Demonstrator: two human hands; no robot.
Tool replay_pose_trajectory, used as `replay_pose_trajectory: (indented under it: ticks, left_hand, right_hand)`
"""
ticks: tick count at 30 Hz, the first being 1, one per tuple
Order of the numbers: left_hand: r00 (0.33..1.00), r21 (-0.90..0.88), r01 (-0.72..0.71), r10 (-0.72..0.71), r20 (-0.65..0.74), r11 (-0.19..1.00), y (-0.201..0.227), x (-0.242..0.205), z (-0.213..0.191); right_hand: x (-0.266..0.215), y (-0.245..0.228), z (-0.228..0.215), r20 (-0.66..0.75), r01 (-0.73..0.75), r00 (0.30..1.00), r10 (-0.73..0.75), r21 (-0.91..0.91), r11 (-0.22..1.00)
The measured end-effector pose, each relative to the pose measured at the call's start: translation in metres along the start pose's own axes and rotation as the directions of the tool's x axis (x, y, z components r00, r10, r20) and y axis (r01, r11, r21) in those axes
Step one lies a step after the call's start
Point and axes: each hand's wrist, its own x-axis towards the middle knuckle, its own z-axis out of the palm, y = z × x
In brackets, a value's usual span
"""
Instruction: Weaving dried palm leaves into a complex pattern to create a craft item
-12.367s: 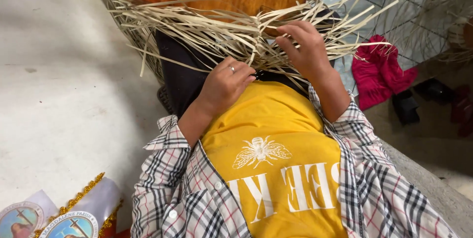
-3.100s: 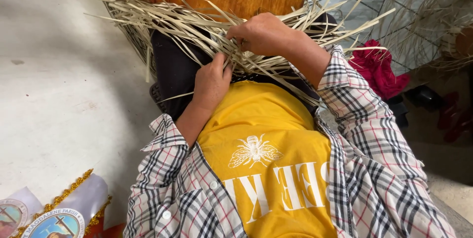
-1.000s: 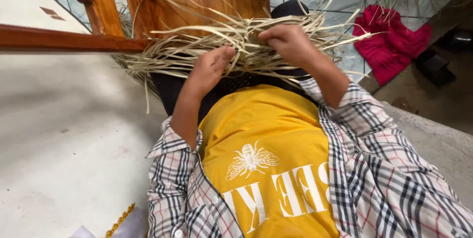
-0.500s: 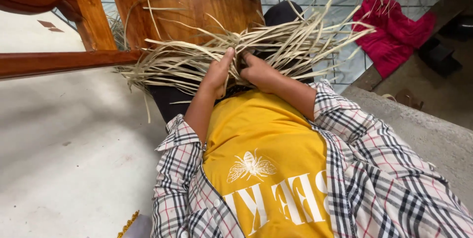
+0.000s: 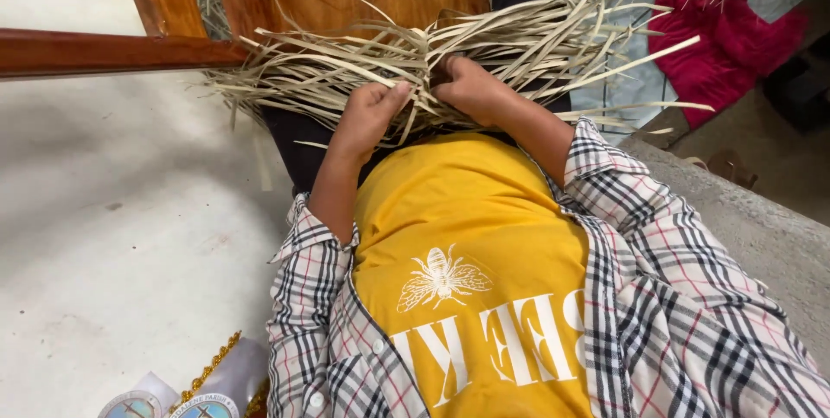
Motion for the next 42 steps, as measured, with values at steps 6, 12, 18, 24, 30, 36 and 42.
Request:
replay_pose_trajectory:
  ticks: [6,12,18,24,30,36,42]
  left_hand:
    - [0.990,0.296,-0.100,0.123,-0.062,0.950,0.039,-0.037,0.008]
    - [0.955,0.575,-0.087,0.233,-0.185,0.814,0.025,-0.043,0.032]
    - [0.944,0.531,-0.019,0.191,-0.270,0.847,0.013,-0.045,0.032]
    - [0.834,0.806,-0.145,0.509,-0.212,0.574,0.008,-0.048,0.035]
    - [0.838,0.743,-0.215,0.510,-0.193,0.634,0.013,-0.058,0.032]
    - [0.774,0.855,-0.293,0.631,-0.051,0.429,-0.004,-0.067,0.027]
    - [0.825,0.938,-0.134,0.560,-0.073,0.321,0.015,-0.078,0.033]
  right_hand:
    - [-0.035,-0.050,-0.021,0.145,0.230,0.973,-0.182,-0.478,0.848]
    - [-0.063,-0.074,-0.012,0.212,0.359,0.931,-0.297,-0.381,0.852]
    - [-0.035,-0.020,0.007,0.157,0.557,0.805,-0.572,-0.531,0.638]
    - [-0.046,-0.063,0.003,0.244,0.439,0.686,-0.685,-0.890,0.123]
    - [-0.046,-0.118,-0.008,0.488,0.607,0.739,-0.464,-0.781,0.146]
    - [-0.004,-0.130,-0.023,0.658,0.747,0.587,-0.471,-0.664,0.003]
    - [-0.001,-0.135,-0.012,0.727,0.812,0.554,-0.406,-0.578,0.073]
